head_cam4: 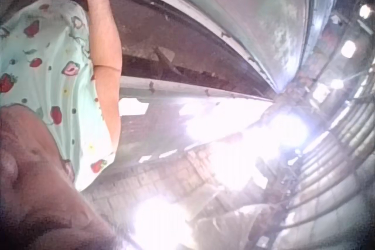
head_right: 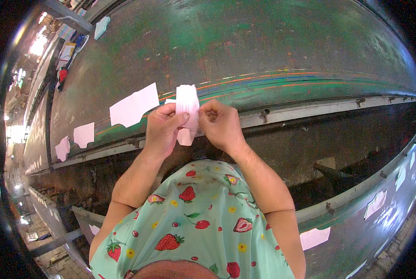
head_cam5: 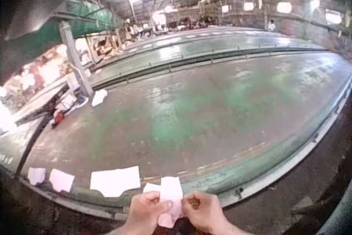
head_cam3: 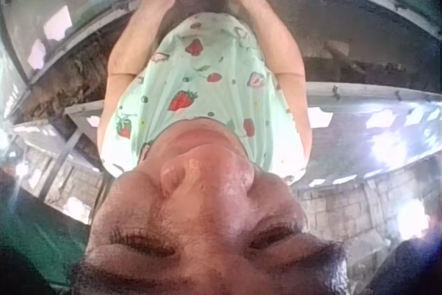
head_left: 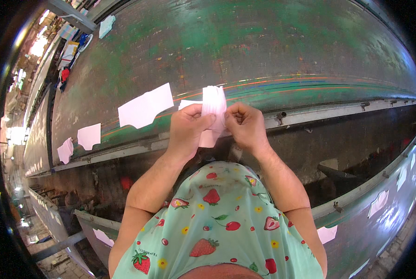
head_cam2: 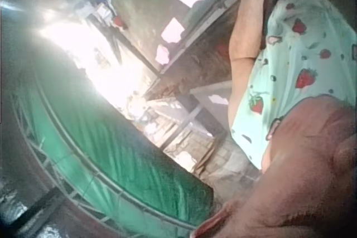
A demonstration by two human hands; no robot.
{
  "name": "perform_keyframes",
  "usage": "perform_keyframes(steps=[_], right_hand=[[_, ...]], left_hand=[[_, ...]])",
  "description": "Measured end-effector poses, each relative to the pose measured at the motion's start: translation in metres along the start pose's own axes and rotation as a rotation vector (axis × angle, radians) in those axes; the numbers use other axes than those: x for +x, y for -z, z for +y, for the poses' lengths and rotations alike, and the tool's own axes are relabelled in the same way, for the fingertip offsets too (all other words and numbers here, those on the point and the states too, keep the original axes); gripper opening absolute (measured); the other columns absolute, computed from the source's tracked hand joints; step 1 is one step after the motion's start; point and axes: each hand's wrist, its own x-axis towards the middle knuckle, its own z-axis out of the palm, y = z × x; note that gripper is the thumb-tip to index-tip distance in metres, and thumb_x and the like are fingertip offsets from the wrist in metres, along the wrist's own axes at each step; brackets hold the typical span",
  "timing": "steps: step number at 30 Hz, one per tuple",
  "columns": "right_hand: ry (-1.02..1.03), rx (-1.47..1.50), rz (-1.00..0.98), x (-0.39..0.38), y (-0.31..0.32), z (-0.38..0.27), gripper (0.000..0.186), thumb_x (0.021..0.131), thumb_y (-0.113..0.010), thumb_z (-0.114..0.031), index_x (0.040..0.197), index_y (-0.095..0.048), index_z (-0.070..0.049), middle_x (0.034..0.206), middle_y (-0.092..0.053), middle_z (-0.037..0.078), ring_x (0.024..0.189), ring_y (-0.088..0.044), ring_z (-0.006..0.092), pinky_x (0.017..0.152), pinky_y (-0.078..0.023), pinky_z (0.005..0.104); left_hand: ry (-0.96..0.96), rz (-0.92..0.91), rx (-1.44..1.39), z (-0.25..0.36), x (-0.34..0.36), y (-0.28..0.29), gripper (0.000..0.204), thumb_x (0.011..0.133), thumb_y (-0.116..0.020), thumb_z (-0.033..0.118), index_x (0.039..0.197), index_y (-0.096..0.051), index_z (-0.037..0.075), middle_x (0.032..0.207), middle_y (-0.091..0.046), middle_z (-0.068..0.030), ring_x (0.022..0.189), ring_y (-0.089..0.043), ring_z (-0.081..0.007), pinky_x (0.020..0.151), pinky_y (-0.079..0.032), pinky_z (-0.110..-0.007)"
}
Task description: The person repeatedly folds small sheets of light blue and pink tissue paper by hand and places them in a line along the edge of a green workbench. The person handles the sheets one at a time, folding them into smaller rectangles and arranging them sequentially.
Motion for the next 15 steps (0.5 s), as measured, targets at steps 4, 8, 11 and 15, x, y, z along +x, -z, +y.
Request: perform_keyframes(steps=[4,8,11,15], right_hand=[[-0.115,0.316,-0.033,0.001,-0.004,0.003,0.016,0.106,-0.063,-0.011,0.100,-0.070,0.003,0.085,-0.069,0.002,0.074,-0.064,0.0080,0.065,-0.054,0.0251],[-0.070,0.216,-0.117,0.004,-0.010,-0.004,0.022,0.107,-0.067,-0.016,0.107,-0.072,0.005,0.092,-0.073,0.004,0.081,-0.067,0.0107,0.068,-0.056,0.0281],[0.128,0.039,-0.147,0.007,-0.020,-0.005,0.023,0.105,-0.069,-0.018,0.105,-0.073,0.005,0.088,-0.074,0.004,0.077,-0.065,0.0090,0.066,-0.054,0.0285],[0.031,-0.136,-0.071,0.016,-0.029,-0.004,0.017,0.102,-0.071,-0.015,0.103,-0.073,0.002,0.079,-0.072,0.005,0.070,-0.061,0.0067,0.061,-0.051,0.0290]], left_hand=[[0.033,0.021,0.022,0.002,-0.003,0.001,0.024,0.096,-0.069,-0.002,0.118,-0.068,-0.010,0.109,-0.076,-0.0169,0.091,-0.075,-0.0200,0.084,-0.063,-0.033],[-0.012,-0.032,0.094,0.011,-0.002,0.014,0.022,0.098,-0.068,-0.002,0.118,-0.068,-0.011,0.102,-0.077,-0.0161,0.085,-0.076,-0.0206,0.074,-0.064,-0.031],[-0.104,-0.007,0.070,0.006,0.002,0.022,0.022,0.097,-0.069,-0.001,0.117,-0.068,-0.010,0.099,-0.077,-0.0155,0.081,-0.076,-0.0201,0.069,-0.064,-0.032],[0.030,-0.037,-0.049,0.003,0.014,0.039,0.024,0.096,-0.071,-0.001,0.118,-0.068,-0.010,0.100,-0.077,-0.0155,0.082,-0.076,-0.0185,0.069,-0.062,-0.032]])
